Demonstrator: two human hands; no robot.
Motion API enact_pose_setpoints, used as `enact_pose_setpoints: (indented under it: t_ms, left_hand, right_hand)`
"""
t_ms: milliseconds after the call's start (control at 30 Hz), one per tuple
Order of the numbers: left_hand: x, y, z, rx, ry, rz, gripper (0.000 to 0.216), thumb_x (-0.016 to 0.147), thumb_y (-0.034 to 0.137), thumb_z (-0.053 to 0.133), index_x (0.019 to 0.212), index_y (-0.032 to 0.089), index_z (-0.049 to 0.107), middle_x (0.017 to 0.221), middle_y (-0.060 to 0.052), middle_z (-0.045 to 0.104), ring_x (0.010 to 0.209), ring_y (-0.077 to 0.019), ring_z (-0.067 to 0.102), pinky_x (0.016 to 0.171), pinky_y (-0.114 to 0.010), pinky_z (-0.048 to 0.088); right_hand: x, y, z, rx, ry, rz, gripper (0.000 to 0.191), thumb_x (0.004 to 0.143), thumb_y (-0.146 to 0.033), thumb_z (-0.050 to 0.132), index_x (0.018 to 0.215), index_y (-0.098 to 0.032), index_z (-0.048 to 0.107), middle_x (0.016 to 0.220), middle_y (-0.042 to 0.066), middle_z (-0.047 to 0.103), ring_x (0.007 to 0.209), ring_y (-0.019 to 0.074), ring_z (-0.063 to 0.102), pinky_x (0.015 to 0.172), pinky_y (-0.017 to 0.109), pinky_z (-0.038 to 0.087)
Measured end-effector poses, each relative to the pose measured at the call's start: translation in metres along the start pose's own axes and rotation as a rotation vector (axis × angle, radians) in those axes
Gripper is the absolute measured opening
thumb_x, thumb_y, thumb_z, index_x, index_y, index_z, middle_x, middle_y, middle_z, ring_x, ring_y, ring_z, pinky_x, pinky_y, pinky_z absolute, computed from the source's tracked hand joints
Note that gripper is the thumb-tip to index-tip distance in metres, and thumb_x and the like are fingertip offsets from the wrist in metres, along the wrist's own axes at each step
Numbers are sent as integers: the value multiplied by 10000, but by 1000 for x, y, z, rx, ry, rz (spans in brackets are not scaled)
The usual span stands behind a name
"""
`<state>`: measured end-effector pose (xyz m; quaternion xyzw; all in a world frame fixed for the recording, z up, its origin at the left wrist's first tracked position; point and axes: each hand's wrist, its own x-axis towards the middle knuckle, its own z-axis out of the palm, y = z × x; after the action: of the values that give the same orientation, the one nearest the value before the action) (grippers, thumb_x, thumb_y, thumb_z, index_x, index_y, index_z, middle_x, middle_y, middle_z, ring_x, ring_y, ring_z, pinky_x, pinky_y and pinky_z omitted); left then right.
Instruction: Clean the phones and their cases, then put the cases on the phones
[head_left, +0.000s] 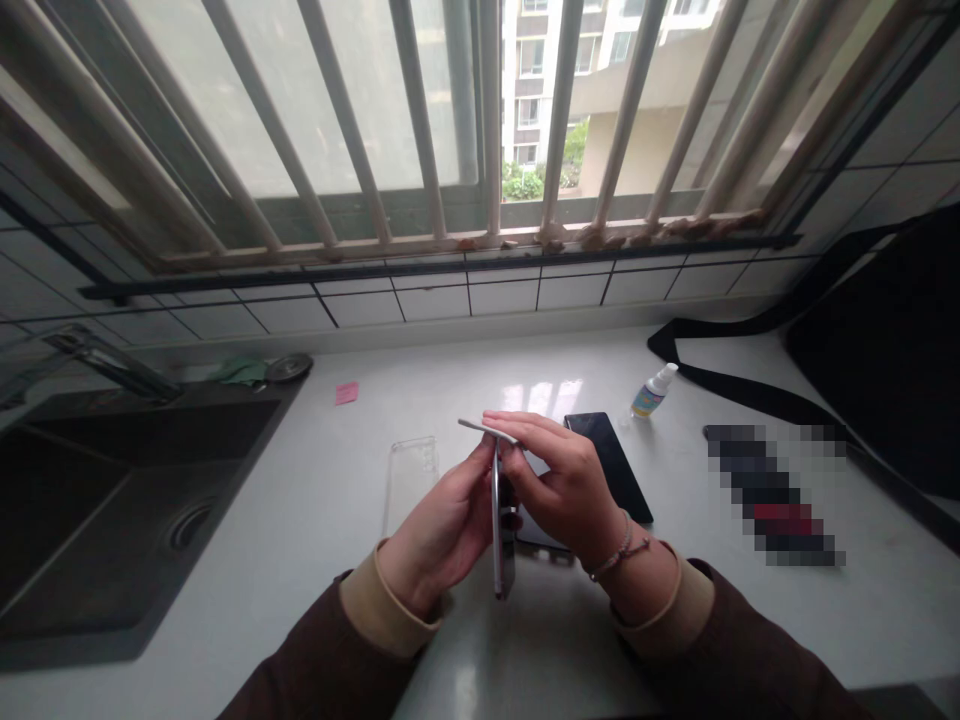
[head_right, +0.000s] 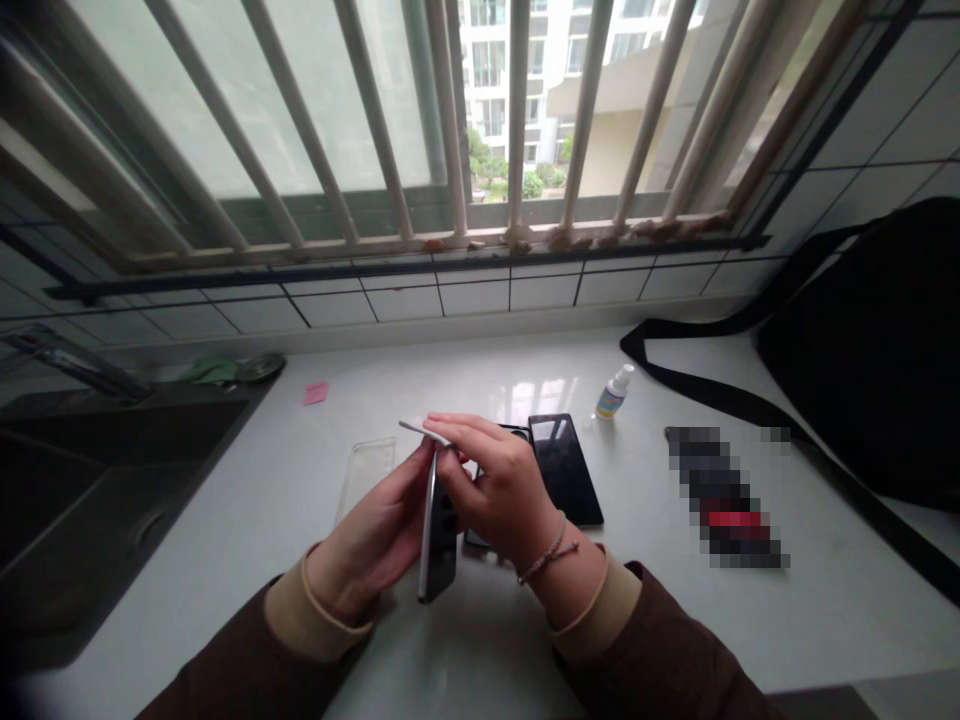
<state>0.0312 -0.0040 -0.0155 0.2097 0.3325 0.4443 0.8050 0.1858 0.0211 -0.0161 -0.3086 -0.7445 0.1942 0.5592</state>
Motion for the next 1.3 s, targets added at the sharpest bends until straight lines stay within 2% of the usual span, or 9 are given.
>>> enact_pose_setpoints:
  t_ms: [233,400,533,700,833,967,1133,1300]
  left_hand:
    - [0,1,-4,51,34,39,370,934,521,817,1043,173,752,862,-16,671,683,-116,611,614,-246,521]
    - [5,1,-7,0,62,53,295,933,427,844,1028,158,768,860,-25,703,715,-121,644,673,-240,552]
    - [9,0,-8,-52,95,71,212,999,317,771,1119,143,787,956,-65,764,794,-142,709,736,-251,597]
    - [10,4,-7,-124,161,101,168,1057,244,668,1087,131,789,932,-63,787,752,-138,733,721,-251,621]
    - [12,10,-6,-160,205,162,217,1081,238,615,1015,112,778,892,-67,782,731,-146,741,672,-253,625]
    - [12,12,-3,-143,255,205,183,1055,227,660,955,109,758,855,-66,778,681,-142,727,656,-259,635]
    - [10,14,0,-176,285,197,217,1052,267,679,889,130,719,756,-33,737,612,-131,699,580,-237,607]
    - [10,16,2,-191,310,197,254,1075,283,641,877,136,701,717,-27,719,580,-130,689,560,-233,596]
  right_hand:
    - [0,2,1,-24,3,36,329,1011,-119,589,1245,-213,798,1268,100,816,1223,239,768,1110,438,623]
    - [-1,5,3,-77,-24,41,347,1000,-119,587,1261,-201,801,1298,113,807,1226,243,772,1121,443,623]
    - [-1,6,3,-90,-45,51,355,992,-122,593,1270,-191,803,1315,118,801,1239,235,768,1137,429,614]
    - [-2,6,4,-81,-48,45,342,977,-111,609,1239,-190,813,1285,113,812,1209,229,780,1121,415,624]
    - [-2,5,4,-63,-85,27,351,951,-91,618,1219,-204,816,1208,97,835,1141,222,799,1068,394,648]
    - [-2,4,5,-49,-101,13,330,941,-97,617,1186,-180,822,1184,115,833,1107,223,799,1033,375,651]
    - [-1,2,4,-36,-119,15,278,925,-88,615,1080,-185,824,1130,107,828,1029,212,798,965,353,653]
    - [-1,2,4,-22,-124,26,279,908,-75,622,1062,-212,809,1118,88,822,1016,206,794,948,341,648]
